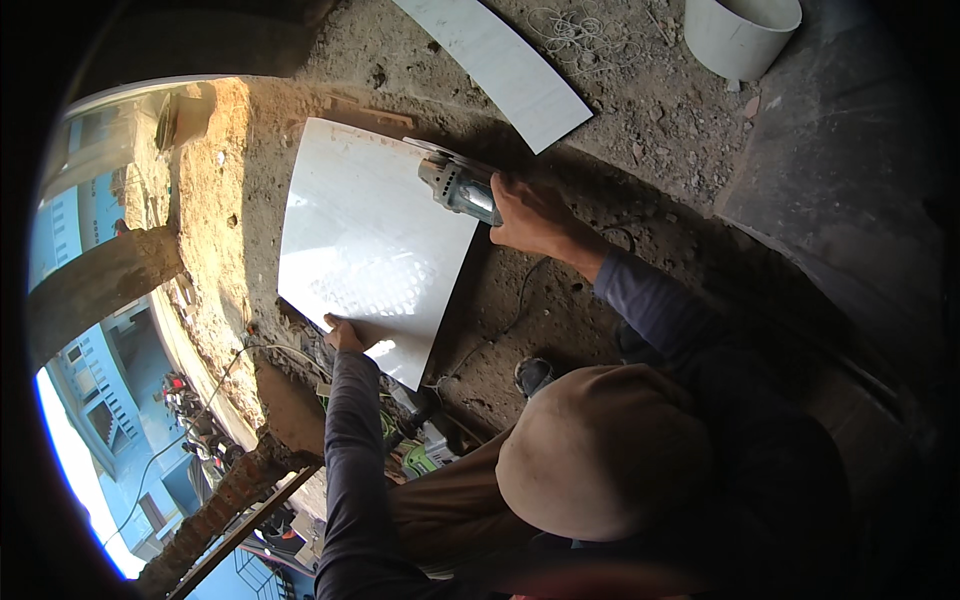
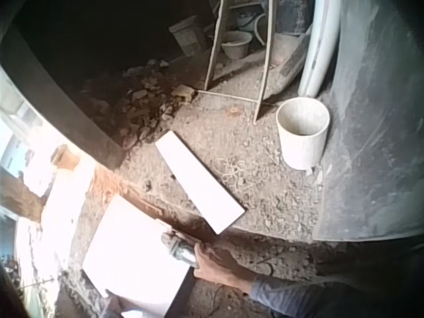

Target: The person positions a white ceramic tile on the ground and uses an angle grinder to cut along its edge. They hold the tile steady with one hand while guiding the grinder with the other, producing a straight cut.

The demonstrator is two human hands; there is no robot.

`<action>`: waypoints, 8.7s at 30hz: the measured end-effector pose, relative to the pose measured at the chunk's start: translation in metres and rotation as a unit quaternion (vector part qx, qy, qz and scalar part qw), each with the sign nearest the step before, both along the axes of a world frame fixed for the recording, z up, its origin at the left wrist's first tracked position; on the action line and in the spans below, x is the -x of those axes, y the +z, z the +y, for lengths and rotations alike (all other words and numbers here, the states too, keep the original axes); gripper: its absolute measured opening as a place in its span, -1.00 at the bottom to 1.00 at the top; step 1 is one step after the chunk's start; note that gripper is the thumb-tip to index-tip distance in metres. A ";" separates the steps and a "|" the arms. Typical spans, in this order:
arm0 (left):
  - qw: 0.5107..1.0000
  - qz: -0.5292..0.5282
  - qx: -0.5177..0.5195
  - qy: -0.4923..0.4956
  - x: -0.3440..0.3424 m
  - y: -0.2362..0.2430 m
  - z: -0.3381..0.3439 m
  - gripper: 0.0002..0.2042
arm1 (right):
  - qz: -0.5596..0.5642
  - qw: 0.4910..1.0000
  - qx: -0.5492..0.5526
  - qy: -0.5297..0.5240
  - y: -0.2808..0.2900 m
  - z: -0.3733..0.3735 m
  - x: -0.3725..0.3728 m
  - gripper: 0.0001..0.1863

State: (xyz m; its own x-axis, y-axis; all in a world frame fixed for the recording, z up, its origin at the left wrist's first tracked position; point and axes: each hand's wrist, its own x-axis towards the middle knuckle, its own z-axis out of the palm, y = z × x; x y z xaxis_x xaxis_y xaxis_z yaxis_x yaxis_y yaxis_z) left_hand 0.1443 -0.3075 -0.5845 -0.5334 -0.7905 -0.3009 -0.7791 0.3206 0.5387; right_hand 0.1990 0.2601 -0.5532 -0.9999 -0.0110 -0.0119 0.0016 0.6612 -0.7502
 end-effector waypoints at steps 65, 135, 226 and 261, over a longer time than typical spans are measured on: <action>1.000 -0.001 0.028 -0.014 0.000 0.000 0.001 0.00 | -0.031 0.999 0.009 0.012 0.013 0.020 -0.021 -0.51; 0.998 0.023 0.052 -0.028 -0.006 0.003 0.006 -0.01 | -0.013 1.000 0.002 -0.002 0.013 0.037 -0.052 -0.43; 0.999 0.031 0.013 -0.006 0.000 -0.014 -0.010 0.07 | -0.061 0.997 0.015 -0.041 0.023 0.005 -0.041 -0.47; 0.999 0.030 0.013 -0.013 -0.004 -0.006 0.000 0.11 | -0.055 0.998 0.013 -0.038 0.021 0.008 -0.050 -0.43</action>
State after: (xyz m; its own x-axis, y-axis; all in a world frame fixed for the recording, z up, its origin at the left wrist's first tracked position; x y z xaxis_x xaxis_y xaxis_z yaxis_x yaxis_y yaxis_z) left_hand 0.1479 -0.3070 -0.5902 -0.5696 -0.7839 -0.2471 -0.7371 0.3542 0.5755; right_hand 0.2488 0.2680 -0.5327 -0.9905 0.0627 -0.1222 0.1340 0.6359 -0.7600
